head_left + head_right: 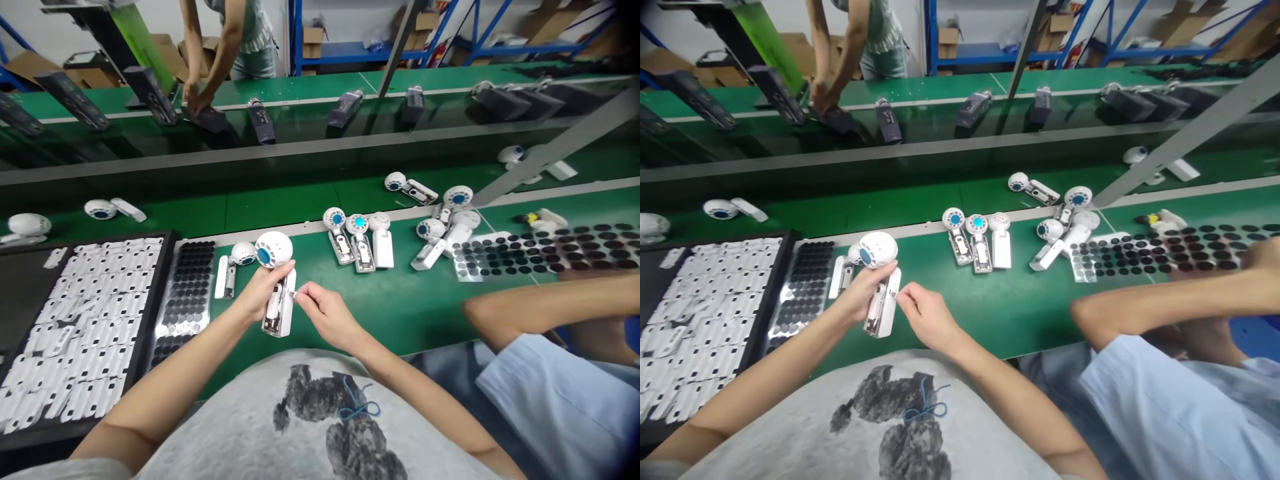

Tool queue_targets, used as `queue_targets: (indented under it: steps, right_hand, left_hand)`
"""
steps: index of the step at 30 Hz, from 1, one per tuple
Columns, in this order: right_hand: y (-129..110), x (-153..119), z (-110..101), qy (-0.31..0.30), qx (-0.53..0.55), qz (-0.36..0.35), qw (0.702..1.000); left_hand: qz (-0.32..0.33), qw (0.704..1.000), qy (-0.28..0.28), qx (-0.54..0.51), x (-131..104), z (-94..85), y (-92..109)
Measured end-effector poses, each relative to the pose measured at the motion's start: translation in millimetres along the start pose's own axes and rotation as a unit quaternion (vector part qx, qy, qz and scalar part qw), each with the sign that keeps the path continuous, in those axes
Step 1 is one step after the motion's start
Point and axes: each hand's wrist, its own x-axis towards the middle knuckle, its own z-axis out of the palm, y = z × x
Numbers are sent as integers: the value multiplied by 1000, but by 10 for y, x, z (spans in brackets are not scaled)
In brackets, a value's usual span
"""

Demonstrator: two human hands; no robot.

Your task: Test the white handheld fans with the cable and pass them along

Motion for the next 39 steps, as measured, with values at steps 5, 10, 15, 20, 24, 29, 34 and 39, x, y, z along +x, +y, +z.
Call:
queue_targets:
  steps: [5, 10, 15, 20, 24, 29, 34, 39]
  right_hand:
    - [124, -26, -36, -8, 22, 29, 999]
    - [220, -83, -38, -10, 83, 69, 994]
    - [211, -112, -59, -10, 52, 59, 997]
    - [212, -86, -99, -22, -13, 62, 998]
    - [290, -78, -78, -49, -10, 65, 997]
    - [377, -80, -34, -64, 59, 89, 992]
    - [428, -73, -66, -55, 56, 97, 992]
    - [653, -129, -278, 19, 116, 180, 976]
  left_hand:
    - [-16, 997, -50, 55, -13, 95, -22]
    - [-51, 991, -96, 76, -4, 91, -21]
    - [-72, 992, -88, 54, 9, 112, -40]
    - [-57, 990, -88, 93, 42, 136, -77]
    - [-74, 984, -96, 128, 71, 120, -109]
    - [-97, 984, -86, 122, 65, 175, -161]
    - [-81, 981, -80, 157, 171, 128, -173]
    - [31, 968, 77, 238, 693, -286, -28]
